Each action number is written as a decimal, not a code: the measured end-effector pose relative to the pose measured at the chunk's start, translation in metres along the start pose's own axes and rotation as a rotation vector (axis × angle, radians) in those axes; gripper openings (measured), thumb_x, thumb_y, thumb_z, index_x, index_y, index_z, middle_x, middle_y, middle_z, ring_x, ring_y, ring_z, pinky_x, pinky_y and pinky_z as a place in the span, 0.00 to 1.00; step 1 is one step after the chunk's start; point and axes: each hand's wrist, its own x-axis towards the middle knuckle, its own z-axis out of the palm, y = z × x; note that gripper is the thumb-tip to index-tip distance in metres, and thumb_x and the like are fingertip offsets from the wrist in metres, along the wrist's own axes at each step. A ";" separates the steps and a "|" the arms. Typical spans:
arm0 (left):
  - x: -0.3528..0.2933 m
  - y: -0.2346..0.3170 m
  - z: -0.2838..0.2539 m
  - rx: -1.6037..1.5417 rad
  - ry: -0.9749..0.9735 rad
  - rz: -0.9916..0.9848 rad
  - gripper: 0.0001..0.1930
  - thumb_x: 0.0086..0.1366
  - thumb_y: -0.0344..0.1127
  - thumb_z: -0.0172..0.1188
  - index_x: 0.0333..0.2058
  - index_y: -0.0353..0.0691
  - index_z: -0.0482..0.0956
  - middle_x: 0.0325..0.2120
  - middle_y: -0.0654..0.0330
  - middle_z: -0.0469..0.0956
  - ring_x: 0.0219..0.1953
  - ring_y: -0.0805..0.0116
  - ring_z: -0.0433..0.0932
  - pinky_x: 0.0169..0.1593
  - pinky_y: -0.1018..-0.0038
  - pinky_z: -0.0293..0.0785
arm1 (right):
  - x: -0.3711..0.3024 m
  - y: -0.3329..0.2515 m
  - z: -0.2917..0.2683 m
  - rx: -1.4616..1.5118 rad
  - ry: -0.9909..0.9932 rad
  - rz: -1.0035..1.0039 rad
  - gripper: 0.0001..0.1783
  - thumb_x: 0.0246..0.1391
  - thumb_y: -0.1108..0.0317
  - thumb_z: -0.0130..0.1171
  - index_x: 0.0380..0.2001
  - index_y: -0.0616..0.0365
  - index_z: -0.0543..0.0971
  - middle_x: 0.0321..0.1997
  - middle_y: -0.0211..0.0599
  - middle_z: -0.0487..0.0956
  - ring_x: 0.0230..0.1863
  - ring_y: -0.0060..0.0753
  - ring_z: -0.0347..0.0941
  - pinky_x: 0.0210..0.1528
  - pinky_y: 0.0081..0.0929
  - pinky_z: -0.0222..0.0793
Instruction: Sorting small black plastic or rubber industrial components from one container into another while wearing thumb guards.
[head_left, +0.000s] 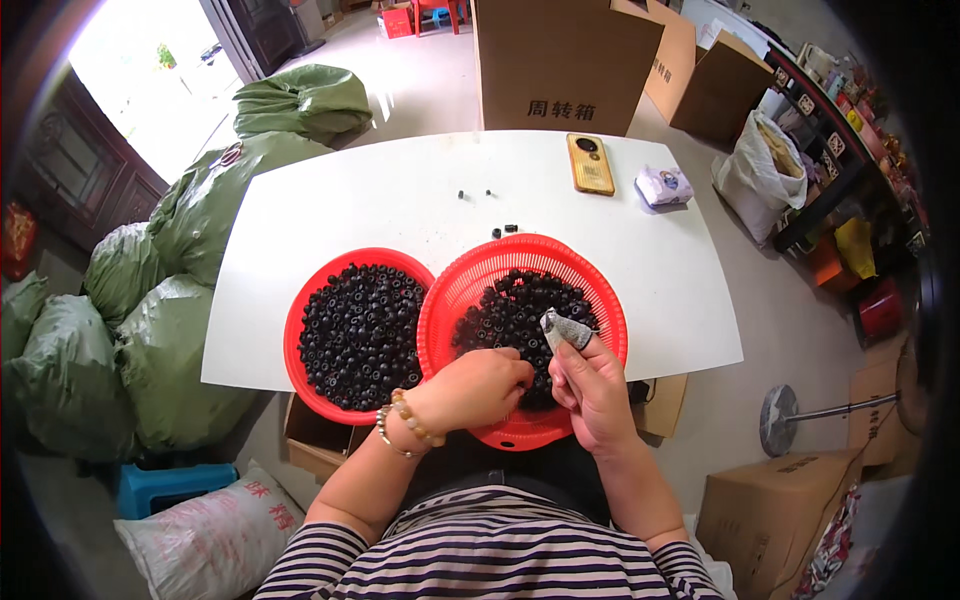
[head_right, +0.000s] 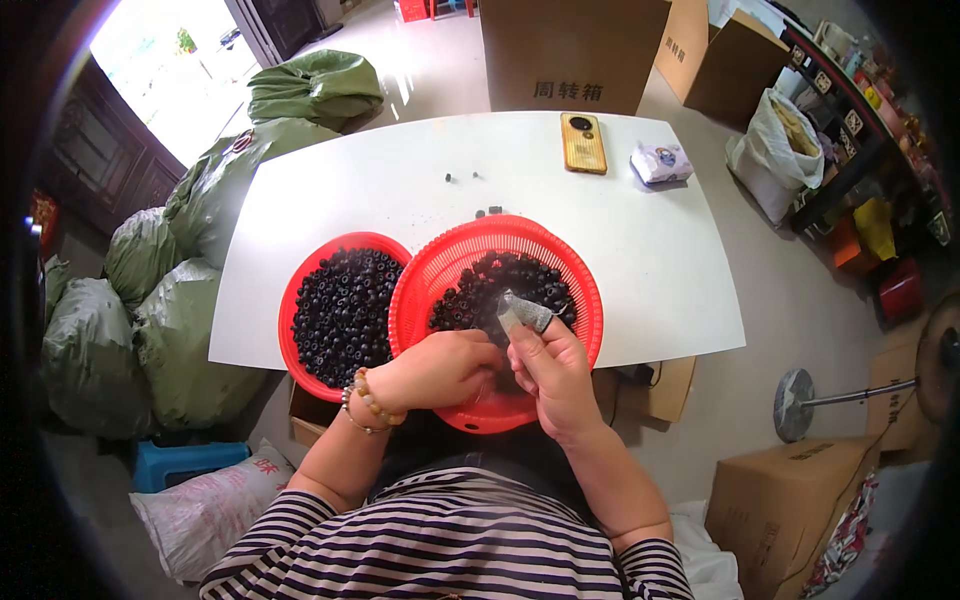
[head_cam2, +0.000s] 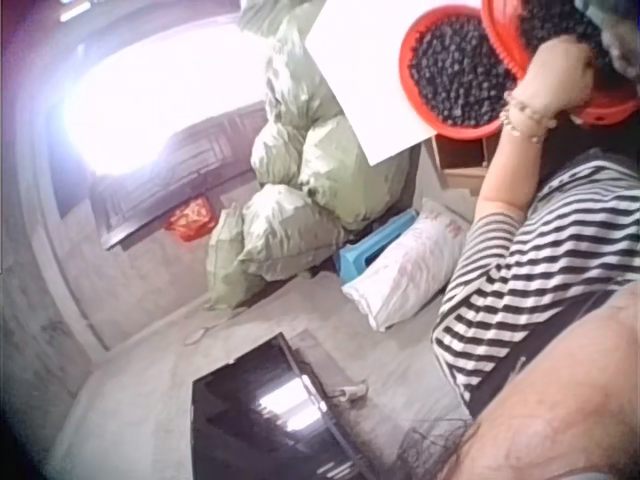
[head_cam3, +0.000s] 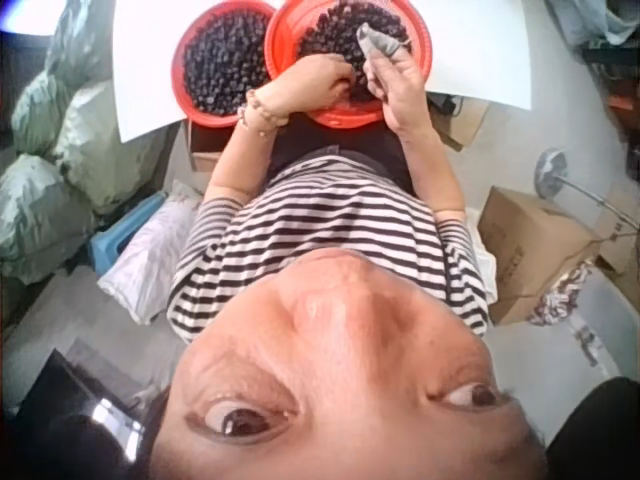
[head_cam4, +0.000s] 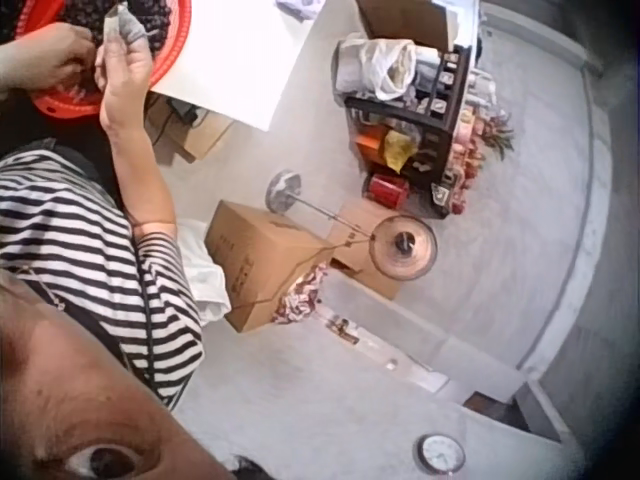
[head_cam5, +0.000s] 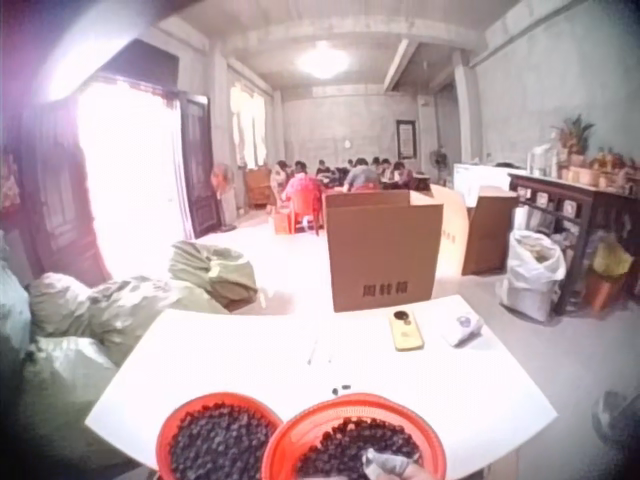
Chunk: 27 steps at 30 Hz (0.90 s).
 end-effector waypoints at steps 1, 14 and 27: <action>-0.001 0.002 -0.005 -0.075 0.032 0.013 0.07 0.51 0.30 0.52 0.29 0.36 0.74 0.27 0.51 0.72 0.32 0.52 0.72 0.36 0.65 0.68 | 0.000 -0.001 0.000 -0.002 0.003 -0.001 0.08 0.53 0.66 0.51 0.35 0.55 0.71 0.21 0.22 0.67 0.18 0.08 0.57 0.17 0.07 0.50; -0.036 -0.002 -0.013 -1.428 0.477 0.027 0.13 0.63 0.36 0.46 0.41 0.32 0.70 0.27 0.61 0.71 0.23 0.78 0.68 0.29 0.80 0.69 | -0.011 -0.007 0.017 -0.133 -0.047 0.008 0.15 0.53 0.66 0.50 0.45 0.57 0.69 0.20 0.21 0.67 0.18 0.09 0.58 0.18 0.07 0.49; -0.030 -0.008 0.004 -1.701 0.505 0.106 0.06 0.59 0.31 0.53 0.35 0.39 0.69 0.29 0.65 0.72 0.29 0.79 0.71 0.32 0.83 0.69 | -0.016 -0.006 0.036 -0.204 -0.278 -0.022 0.20 0.51 0.73 0.51 0.49 0.63 0.64 0.34 0.25 0.72 0.29 0.09 0.63 0.31 0.10 0.60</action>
